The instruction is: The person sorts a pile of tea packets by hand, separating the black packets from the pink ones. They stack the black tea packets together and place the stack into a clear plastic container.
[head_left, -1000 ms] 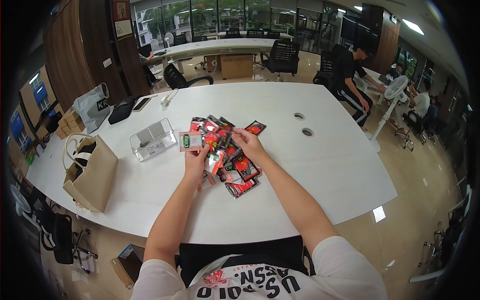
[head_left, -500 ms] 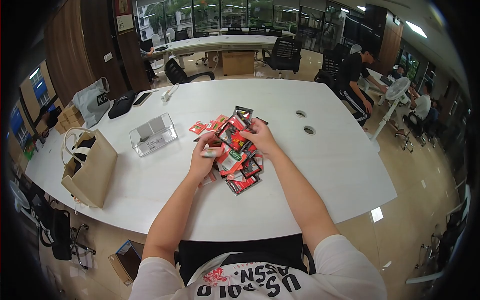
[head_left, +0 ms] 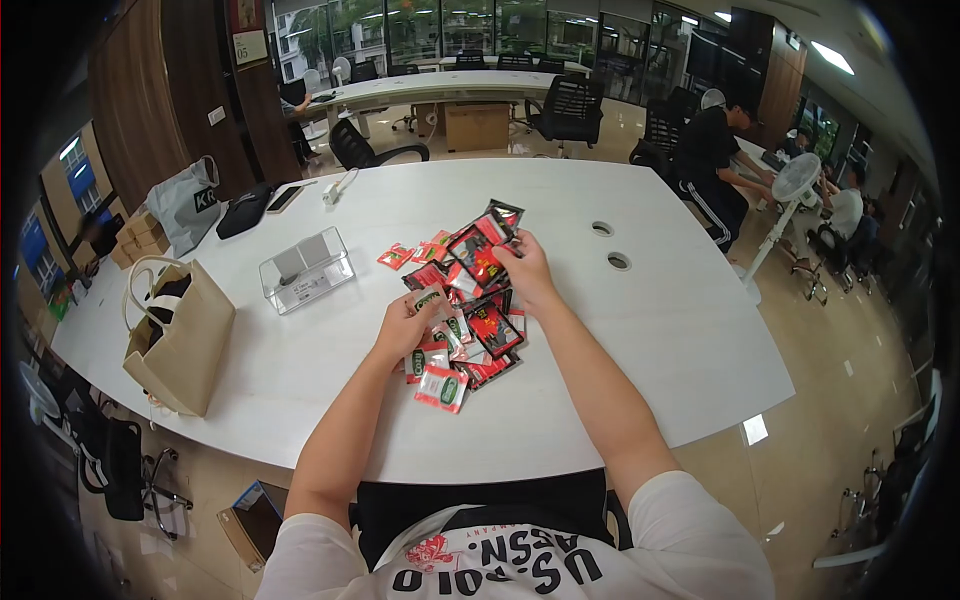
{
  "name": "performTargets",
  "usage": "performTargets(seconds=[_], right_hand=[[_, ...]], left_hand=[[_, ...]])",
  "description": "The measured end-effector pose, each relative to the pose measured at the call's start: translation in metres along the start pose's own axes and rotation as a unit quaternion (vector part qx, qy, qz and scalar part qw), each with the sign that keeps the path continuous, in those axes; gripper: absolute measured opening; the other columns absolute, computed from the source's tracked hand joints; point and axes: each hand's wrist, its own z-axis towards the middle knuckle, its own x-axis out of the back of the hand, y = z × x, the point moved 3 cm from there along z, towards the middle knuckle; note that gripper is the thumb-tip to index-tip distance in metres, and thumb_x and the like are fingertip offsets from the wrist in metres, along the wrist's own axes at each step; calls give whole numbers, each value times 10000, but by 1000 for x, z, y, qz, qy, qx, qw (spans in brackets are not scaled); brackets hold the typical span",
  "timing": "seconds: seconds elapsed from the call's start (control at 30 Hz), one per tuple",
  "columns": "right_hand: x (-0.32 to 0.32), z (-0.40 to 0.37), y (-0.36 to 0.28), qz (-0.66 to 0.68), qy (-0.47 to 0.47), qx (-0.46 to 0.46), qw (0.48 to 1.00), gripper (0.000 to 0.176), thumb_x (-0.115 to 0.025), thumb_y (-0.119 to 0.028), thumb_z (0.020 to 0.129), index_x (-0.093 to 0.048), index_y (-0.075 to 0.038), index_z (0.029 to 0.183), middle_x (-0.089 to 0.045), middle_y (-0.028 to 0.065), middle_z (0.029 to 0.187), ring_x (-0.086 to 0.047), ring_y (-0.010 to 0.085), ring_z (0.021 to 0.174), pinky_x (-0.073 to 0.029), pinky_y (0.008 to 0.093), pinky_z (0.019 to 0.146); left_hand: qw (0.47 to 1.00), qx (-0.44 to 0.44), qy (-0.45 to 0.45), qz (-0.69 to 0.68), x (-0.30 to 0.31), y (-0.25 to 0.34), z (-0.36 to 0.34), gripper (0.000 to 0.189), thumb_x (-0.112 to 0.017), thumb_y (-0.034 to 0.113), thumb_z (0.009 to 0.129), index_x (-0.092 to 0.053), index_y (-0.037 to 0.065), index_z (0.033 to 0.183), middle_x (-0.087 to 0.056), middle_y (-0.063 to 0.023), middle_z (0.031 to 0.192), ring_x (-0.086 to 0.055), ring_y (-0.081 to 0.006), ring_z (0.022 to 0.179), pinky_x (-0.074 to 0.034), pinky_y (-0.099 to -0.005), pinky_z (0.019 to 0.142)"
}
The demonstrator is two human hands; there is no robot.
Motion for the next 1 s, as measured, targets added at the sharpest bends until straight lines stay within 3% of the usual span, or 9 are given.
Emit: performTargets(seconds=[0.03,0.23,0.33,0.43,0.53,0.63,0.73,0.83,1.0], right_hand=[[-5,-3,4,13,-11,-10,1000,479,-716,-30,932,-520,35,1363,-674,116,1171,-669,171,1031,-554,306,896],[-16,-11,28,-8,-58,-35,998,566,-717,-39,929,-466,59,1427,-618,140,1280,-622,165,1138,-533,295,934],[-14,-10,33,-25,-41,-40,998,538,-714,-37,935,-485,49,1414,-629,130,1260,-631,165,1124,-537,297,932],[-19,-20,13,-19,-45,-43,998,495,-712,-35,943,-511,36,1390,-636,120,1250,-642,161,1096,-543,300,924],[-17,-14,23,-19,-55,-35,998,461,-714,-38,948,-533,24,1367,-652,106,1221,-653,154,1073,-549,305,916],[-19,-14,21,-32,-75,-32,996,450,-726,-52,948,-543,25,1352,-668,103,1192,-653,148,1081,-545,299,916],[-19,-14,22,-94,-66,8,993,432,-743,-78,943,-561,28,1320,-685,114,1170,-658,155,1079,-534,309,930],[-13,-8,38,-192,-66,66,977,421,-760,-106,936,-575,29,1289,-692,131,1170,-661,165,1068,-525,322,938],[-11,-9,38,-173,-57,34,983,381,-766,-122,934,-584,21,1237,-699,133,1159,-664,178,1065,-520,330,937]], left_hand=[[1000,12,21,-16,-1,-3,1,222,-670,223,1042,-697,14,1112,-655,20,756,-521,-39,552,-456,-236,479],[989,-80,57,110,7,-12,9,403,-784,304,947,-654,-21,1147,-702,-45,839,-634,-120,679,-541,-302,616],[934,-53,103,337,16,0,5,672,-853,488,839,-574,-7,1197,-698,-107,874,-679,-204,756,-540,-362,688],[917,-80,137,367,22,-4,5,819,-863,580,780,-529,2,1254,-687,-143,872,-685,-267,772,-537,-414,712],[900,-2,119,420,27,18,-1,813,-838,609,794,-545,14,1264,-685,-152,877,-686,-300,786,-542,-419,724],[918,11,108,382,35,32,-2,832,-840,621,776,-556,38,1298,-692,-205,1015,-683,-325,956,-542,-421,837],[904,-101,94,405,46,8,11,990,-831,701,727,-537,26,1388,-621,-238,1327,-586,-361,1283,-478,-451,1048],[900,-121,35,417,39,-9,11,1150,-833,719,703,-431,34,1535,-491,-263,1492,-436,-393,1436,-338,-527,1179],[893,-86,12,442,30,-20,12,1308,-890,628,666,-268,-26,1612,-434,-298,1561,-379,-443,1493,-240,-544,1240]])
